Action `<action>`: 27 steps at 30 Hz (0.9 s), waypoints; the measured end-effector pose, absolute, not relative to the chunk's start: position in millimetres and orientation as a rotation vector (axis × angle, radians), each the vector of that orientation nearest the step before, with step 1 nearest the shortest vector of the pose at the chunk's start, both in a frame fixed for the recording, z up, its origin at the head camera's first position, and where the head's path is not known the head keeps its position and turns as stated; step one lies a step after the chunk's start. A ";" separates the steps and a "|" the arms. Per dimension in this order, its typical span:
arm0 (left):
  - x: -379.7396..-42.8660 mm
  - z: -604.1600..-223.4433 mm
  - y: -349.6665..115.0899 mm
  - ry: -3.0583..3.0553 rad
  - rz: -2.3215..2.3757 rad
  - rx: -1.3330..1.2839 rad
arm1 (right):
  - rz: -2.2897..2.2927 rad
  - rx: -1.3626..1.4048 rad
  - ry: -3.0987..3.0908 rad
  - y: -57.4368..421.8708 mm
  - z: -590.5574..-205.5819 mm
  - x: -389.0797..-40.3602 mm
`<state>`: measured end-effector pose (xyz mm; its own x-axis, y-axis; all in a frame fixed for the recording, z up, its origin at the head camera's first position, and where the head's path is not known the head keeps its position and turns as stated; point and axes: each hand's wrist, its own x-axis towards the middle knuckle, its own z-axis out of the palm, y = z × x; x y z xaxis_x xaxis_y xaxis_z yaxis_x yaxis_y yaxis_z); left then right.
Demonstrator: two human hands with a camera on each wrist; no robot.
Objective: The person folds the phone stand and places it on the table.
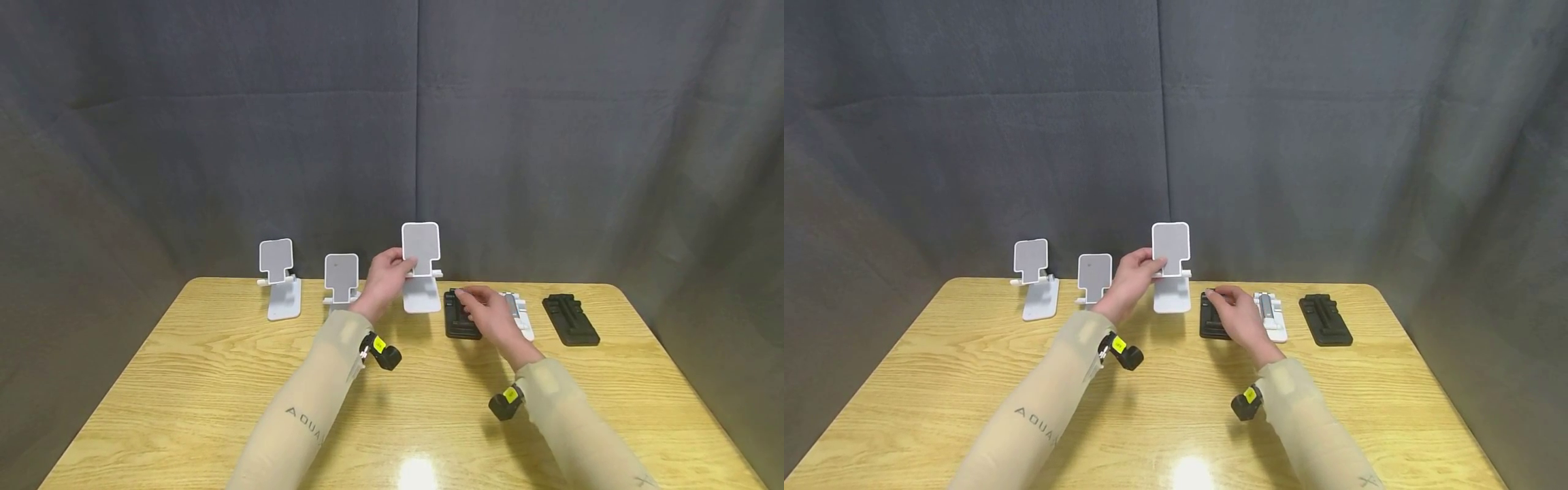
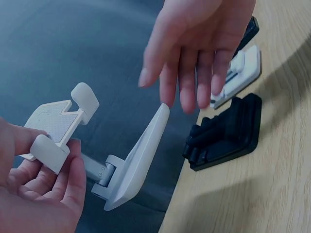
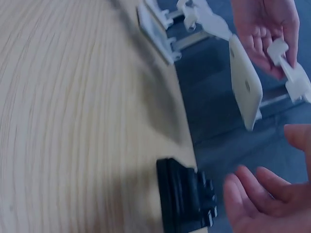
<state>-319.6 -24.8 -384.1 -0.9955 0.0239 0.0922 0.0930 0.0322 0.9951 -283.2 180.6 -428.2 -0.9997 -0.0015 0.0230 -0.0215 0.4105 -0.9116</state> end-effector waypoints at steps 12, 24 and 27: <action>-307.7 -369.4 -15.0 -2.184 -2.230 -0.297 | 2.310 0.137 -2.474 163.0 -413.6 -276.2; -295.7 -360.5 -12.5 -2.192 -2.227 -0.371 | 2.521 0.236 -2.338 157.4 -407.4 -269.9; -294.8 -361.9 -14.5 -2.203 -2.196 -0.386 | 2.560 0.246 -2.305 156.8 -407.1 -268.4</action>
